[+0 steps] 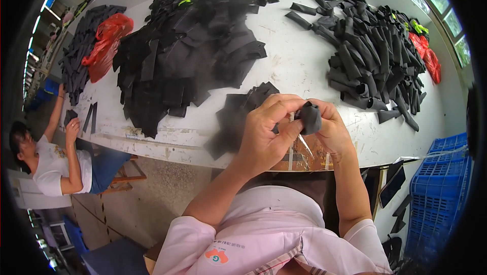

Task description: The person is folding and organizing small black rectangular fabric pieces at a manufacturing workbench.

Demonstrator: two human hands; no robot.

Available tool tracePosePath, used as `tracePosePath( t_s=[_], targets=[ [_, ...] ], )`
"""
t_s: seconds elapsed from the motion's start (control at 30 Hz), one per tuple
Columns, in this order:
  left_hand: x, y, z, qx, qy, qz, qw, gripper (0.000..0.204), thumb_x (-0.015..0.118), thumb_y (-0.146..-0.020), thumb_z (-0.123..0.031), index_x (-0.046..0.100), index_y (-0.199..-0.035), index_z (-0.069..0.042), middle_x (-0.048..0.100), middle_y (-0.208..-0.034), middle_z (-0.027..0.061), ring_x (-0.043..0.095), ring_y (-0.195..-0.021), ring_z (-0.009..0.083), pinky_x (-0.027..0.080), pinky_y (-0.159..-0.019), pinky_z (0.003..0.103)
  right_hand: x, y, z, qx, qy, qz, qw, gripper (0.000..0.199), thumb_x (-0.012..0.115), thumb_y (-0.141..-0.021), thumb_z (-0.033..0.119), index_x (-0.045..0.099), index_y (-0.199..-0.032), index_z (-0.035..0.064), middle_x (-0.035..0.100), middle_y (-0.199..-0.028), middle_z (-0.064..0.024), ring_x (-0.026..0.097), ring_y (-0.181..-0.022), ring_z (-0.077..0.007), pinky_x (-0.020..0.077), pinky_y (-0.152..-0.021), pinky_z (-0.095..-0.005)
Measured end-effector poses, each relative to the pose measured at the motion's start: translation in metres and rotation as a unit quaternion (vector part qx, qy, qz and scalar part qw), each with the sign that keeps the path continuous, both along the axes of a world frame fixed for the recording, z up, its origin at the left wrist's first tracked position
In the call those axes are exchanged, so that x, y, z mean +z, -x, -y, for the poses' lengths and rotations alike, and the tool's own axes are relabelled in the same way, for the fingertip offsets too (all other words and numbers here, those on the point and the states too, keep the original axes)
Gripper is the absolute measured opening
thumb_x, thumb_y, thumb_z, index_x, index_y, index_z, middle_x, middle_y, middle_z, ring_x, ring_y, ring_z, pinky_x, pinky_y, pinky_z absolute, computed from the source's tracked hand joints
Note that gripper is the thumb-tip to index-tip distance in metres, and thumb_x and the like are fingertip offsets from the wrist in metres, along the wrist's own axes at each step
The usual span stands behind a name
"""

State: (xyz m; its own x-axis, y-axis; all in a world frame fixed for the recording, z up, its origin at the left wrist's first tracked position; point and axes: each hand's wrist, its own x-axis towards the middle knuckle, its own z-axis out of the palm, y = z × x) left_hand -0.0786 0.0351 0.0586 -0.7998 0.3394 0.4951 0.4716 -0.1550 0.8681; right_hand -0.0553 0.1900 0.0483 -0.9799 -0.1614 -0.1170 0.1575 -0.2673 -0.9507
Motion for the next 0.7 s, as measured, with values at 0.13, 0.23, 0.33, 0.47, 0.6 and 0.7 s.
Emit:
tracePosePath(
  t_s=[0.13,0.23,0.33,0.47,0.6,0.7],
  targets=[
    [0.001,0.006,-0.003,0.033,0.002,-0.07,0.997,0.011,0.064,-0.07,0.003,0.058,-0.079,0.0,0.06,-0.079,0.0079,0.056,-0.071,0.0168,0.045,-0.064,0.025,-0.002,0.002,-0.004,-0.024,-0.068,-0.066,0.995,0.016,0.054,-0.083,0.014,0.053,-0.072,0.0026,0.048,-0.064,0.005,0.039,-0.058,-0.0023,0.0304,-0.051,-0.0171],
    [0.002,0.004,-0.003,0.036,-0.013,-0.061,0.997,0.01,0.064,-0.072,-0.001,0.057,-0.08,-0.001,0.06,-0.08,0.008,0.056,-0.071,0.0157,0.044,-0.063,0.025,0.005,0.001,-0.004,-0.063,-0.162,-0.122,0.977,0.018,0.049,-0.084,0.016,0.053,-0.074,0.002,0.048,-0.065,0.0035,0.039,-0.06,-0.0035,0.0313,-0.053,-0.0184],
    [0.003,-0.001,0.002,0.013,-0.059,0.037,0.998,0.009,0.062,-0.075,-0.003,0.057,-0.083,-0.001,0.061,-0.082,0.0071,0.055,-0.072,0.0127,0.044,-0.064,0.024,0.023,-0.006,0.003,-0.115,-0.322,-0.229,0.912,0.053,0.042,-0.083,0.05,0.053,-0.081,-0.0016,0.048,-0.071,-0.007,0.047,-0.062,-0.0156,0.0362,-0.057,-0.0265],
    [0.003,-0.002,0.001,-0.025,-0.099,0.102,0.99,0.007,0.06,-0.079,-0.004,0.058,-0.085,-0.001,0.06,-0.083,0.0057,0.055,-0.072,0.0093,0.044,-0.065,0.022,0.037,-0.011,0.005,-0.099,-0.456,-0.368,0.804,0.065,0.053,-0.071,0.062,0.055,-0.087,-0.0012,0.049,-0.073,-0.0104,0.05,-0.062,-0.0235,0.0377,-0.053,-0.0312],
    [-0.005,0.0,0.003,0.004,-0.074,0.079,0.994,0.007,0.061,-0.078,-0.003,0.057,-0.084,0.0,0.059,-0.081,0.0055,0.056,-0.072,0.0087,0.045,-0.064,0.022,0.039,-0.01,0.006,-0.066,-0.537,-0.355,0.762,0.03,0.062,-0.076,0.028,0.056,-0.083,-0.0003,0.05,-0.07,-0.0097,0.05,-0.059,-0.0227,0.037,-0.05,-0.0302],
    [-0.015,0.0,0.004,0.012,-0.018,0.062,0.998,0.008,0.061,-0.078,-0.003,0.057,-0.084,0.0,0.059,-0.079,0.0056,0.056,-0.071,0.009,0.045,-0.063,0.021,0.021,-0.009,0.002,-0.059,-0.509,-0.35,0.784,0.017,0.061,-0.078,0.017,0.057,-0.08,-0.0001,0.051,-0.068,-0.0092,0.049,-0.057,-0.0219,0.0368,-0.05,-0.0299]
  ],
)
